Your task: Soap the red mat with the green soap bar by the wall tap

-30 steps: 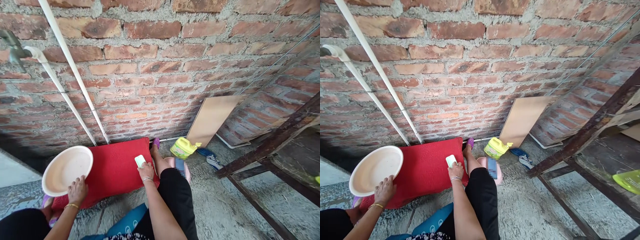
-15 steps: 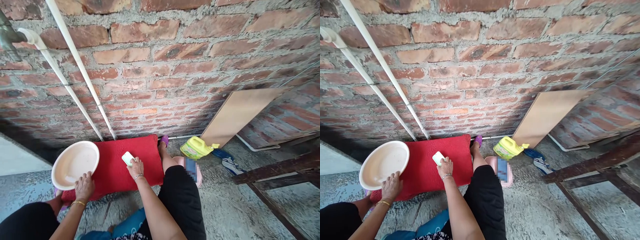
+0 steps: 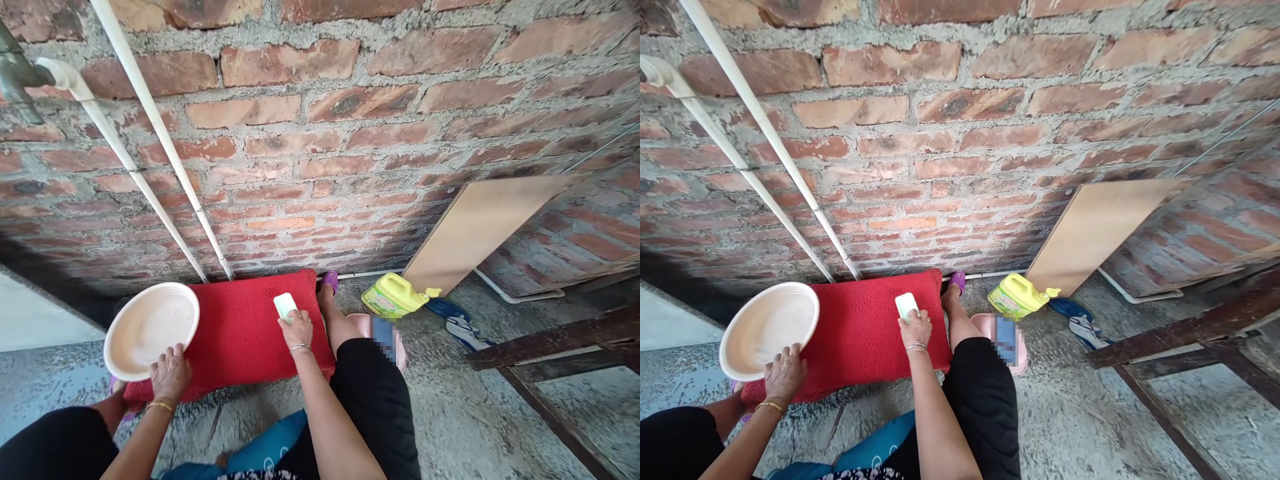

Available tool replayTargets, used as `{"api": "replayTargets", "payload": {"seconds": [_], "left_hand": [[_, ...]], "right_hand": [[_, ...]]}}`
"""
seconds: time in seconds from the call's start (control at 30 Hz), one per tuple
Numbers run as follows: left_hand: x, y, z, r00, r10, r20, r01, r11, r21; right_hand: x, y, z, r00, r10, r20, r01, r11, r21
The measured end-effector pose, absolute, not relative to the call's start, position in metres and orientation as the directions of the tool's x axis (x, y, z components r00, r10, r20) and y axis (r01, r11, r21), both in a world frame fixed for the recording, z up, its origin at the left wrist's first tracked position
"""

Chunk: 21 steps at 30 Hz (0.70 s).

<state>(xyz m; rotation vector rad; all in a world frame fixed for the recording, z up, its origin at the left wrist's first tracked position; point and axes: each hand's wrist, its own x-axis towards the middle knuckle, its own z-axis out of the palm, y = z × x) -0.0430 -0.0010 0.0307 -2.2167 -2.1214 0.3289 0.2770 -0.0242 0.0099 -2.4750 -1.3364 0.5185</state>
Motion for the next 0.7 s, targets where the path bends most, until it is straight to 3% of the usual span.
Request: {"api": "replayTargets", "payload": {"seconds": [0.2, 0.3, 0.47, 0.7], "left_hand": [[-0.043, -0.002, 0.032, 0.043, 0.993, -0.108, 0.977, -0.064, -0.201], [-0.042, -0.001, 0.033, 0.031, 0.993, -0.116, 0.98, -0.053, -0.194], [-0.04, 0.001, 0.033, 0.007, 0.994, -0.106, 0.982, -0.027, -0.186], [-0.043, -0.001, 0.032, 0.03, 0.992, -0.122, 0.982, -0.052, -0.181]], "right_hand": [[0.245, 0.0, 0.016, 0.397, 0.889, -0.228, 0.799, -0.457, -0.39], [0.265, -0.006, 0.012, 0.474, 0.851, -0.225, 0.767, -0.525, -0.368], [0.328, -0.032, 0.007, 0.717, 0.669, -0.196, 0.598, -0.735, -0.32], [0.329, -0.043, 0.009, 0.772, 0.612, -0.17, 0.525, -0.765, -0.374]]}}
